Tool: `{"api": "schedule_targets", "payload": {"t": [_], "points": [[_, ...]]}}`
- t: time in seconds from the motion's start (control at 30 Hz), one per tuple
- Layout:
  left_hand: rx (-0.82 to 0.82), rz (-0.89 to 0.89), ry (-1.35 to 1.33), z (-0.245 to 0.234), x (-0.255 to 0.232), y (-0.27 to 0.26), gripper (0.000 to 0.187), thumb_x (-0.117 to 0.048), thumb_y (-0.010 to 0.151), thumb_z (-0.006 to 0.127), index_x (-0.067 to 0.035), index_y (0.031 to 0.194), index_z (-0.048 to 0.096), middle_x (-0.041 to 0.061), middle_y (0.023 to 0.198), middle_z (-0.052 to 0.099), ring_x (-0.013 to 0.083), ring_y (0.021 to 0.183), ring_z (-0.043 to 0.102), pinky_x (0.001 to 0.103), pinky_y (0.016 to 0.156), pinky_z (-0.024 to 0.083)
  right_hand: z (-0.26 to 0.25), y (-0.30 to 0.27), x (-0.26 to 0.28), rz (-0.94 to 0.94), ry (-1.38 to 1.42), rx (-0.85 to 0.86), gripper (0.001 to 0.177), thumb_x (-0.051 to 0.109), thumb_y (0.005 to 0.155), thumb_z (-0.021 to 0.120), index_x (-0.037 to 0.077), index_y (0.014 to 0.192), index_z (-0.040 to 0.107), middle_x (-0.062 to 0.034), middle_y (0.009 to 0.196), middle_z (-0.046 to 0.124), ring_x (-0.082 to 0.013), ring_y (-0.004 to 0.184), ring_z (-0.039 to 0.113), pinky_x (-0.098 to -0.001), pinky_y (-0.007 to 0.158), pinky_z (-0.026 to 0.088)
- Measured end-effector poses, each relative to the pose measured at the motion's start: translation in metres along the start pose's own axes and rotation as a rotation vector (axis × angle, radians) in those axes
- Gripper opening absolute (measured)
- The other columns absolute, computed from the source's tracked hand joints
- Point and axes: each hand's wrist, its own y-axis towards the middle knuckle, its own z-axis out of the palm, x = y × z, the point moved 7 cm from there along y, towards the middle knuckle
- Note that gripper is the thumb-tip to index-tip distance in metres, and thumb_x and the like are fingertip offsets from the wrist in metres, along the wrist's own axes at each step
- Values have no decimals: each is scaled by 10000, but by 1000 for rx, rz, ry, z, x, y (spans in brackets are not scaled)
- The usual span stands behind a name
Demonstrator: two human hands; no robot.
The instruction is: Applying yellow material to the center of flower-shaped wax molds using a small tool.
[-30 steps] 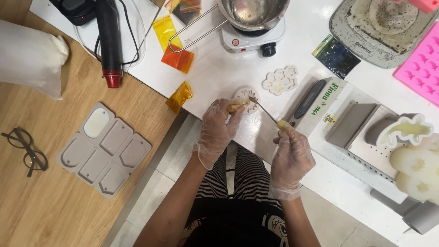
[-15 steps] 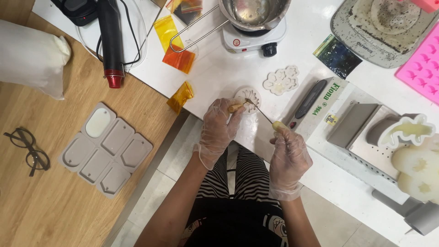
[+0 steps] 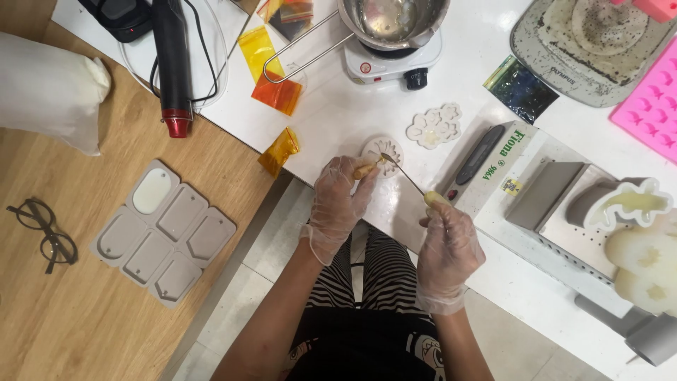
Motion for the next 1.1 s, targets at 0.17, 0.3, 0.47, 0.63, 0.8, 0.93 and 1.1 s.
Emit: {"api": "schedule_targets", "payload": {"t": [0.17,0.3,0.47,0.63,0.8,0.93,1.1], "points": [[-44,-67,0,-2,2,3,178,-159,893,797,-48,869,660,61,711,580,286,703,659,395,667,557,3,-4,-9,-9,-22,11,123,-55,1018,617,11,1095,685,-186,993,738,-185,705,662,-283,588,566],[-56,-79,22,-4,0,4,215,-186,889,807,-60,836,640,58,703,564,299,696,655,396,656,551,5,-9,-12,2,-1,-11,140,-48,1023,620,42,1115,674,-181,999,732,-193,718,659,-288,592,568],[-64,-85,78,-5,-3,5,271,-224,887,813,-65,803,610,61,689,553,293,677,643,392,651,546,3,-1,-5,22,-74,7,101,-62,1001,646,7,1039,710,-162,933,745,-161,654,659,-259,554,549],[-76,-84,127,-6,-9,7,294,-228,890,807,-60,793,586,72,680,535,307,657,630,407,628,534,2,0,-3,33,-90,11,109,-71,993,657,3,1041,720,-161,900,739,-165,639,650,-272,557,553],[-64,-86,149,-7,-8,9,292,-240,895,798,-66,789,589,68,678,540,309,656,631,413,630,539,3,3,-7,68,-105,7,137,-124,966,670,-19,1018,741,-175,878,738,-170,625,654,-278,547,548],[-71,-82,161,-7,-7,7,298,-235,878,817,-75,784,584,65,679,542,302,658,640,403,637,550,0,0,-8,27,-49,-33,128,-122,996,638,-29,1059,699,-219,927,724,-210,652,651,-304,568,570],[-76,-74,150,-5,-7,6,286,-237,870,820,-82,791,593,68,689,546,313,665,646,408,643,555,2,-1,-12,-11,-26,-25,141,-138,976,653,-30,1058,694,-227,920,722,-225,640,654,-312,555,573]]}}
